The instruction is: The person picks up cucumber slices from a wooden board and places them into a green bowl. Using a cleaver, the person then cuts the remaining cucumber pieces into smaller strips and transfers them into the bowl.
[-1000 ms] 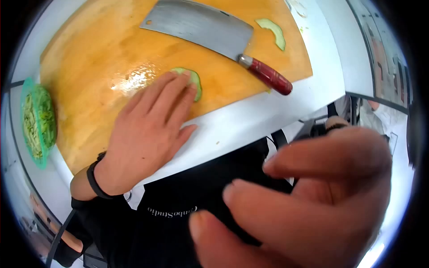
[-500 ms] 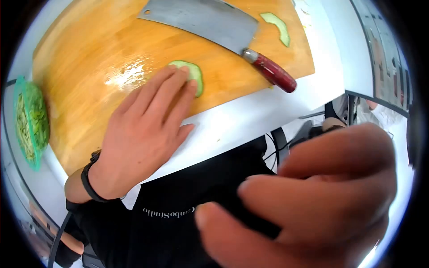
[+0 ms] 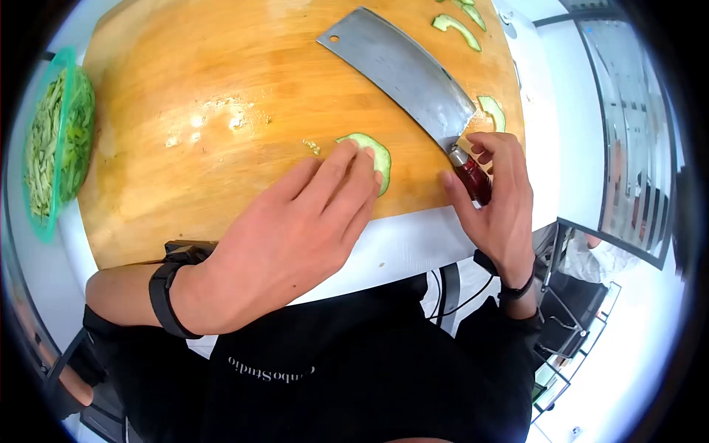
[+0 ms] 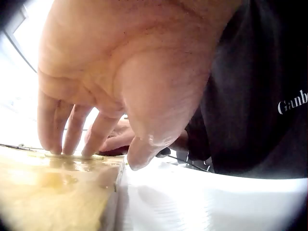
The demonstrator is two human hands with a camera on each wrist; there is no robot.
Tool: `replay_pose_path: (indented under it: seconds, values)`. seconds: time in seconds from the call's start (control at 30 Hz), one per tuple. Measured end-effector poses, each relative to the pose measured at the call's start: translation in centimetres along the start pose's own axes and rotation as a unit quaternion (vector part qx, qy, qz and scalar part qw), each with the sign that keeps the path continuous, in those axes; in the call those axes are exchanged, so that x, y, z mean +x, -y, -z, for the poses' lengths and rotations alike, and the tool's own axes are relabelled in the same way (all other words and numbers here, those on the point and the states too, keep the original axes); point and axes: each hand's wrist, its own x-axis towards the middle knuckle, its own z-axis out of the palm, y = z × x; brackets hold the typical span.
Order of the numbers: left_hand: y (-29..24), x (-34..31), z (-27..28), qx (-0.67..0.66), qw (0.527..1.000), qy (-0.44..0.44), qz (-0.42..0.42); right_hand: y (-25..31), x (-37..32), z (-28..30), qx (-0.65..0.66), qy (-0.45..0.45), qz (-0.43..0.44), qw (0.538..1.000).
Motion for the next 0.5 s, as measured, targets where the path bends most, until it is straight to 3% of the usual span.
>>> replay_pose_path:
  seconds: [0.1,0.23,0.33,0.43,0.5]
  values:
    - [-0.1,-0.1,-0.2,0.015,1.000,-0.006,-0.005,-0.5,-0.2,-0.3,-0.015,0.075,-0.065,0.995]
    - [0.1,-0.3,-0.1,0.022,1.000,-0.016,-0.013,0.1,0.1,0.3,0.043,0.103,-0.118,0.987]
    - [0.0,-0.6,-0.3,0.027,0.999,-0.027,-0.007,0.9,-0.2,2.0,0.212,0.121,-0.224,0.943]
    - [0.1,-0.7,-0.3,0.029,0.999,-0.027,-0.020,0.9,-1.5,3.0,0.410,0.114,-0.245,0.871]
    - [-0.1,-0.9,-0.3,0.039,0.999,-0.026,-0.020,1.3,-2.2,3.4,0.430,0.124,-0.252,0.858]
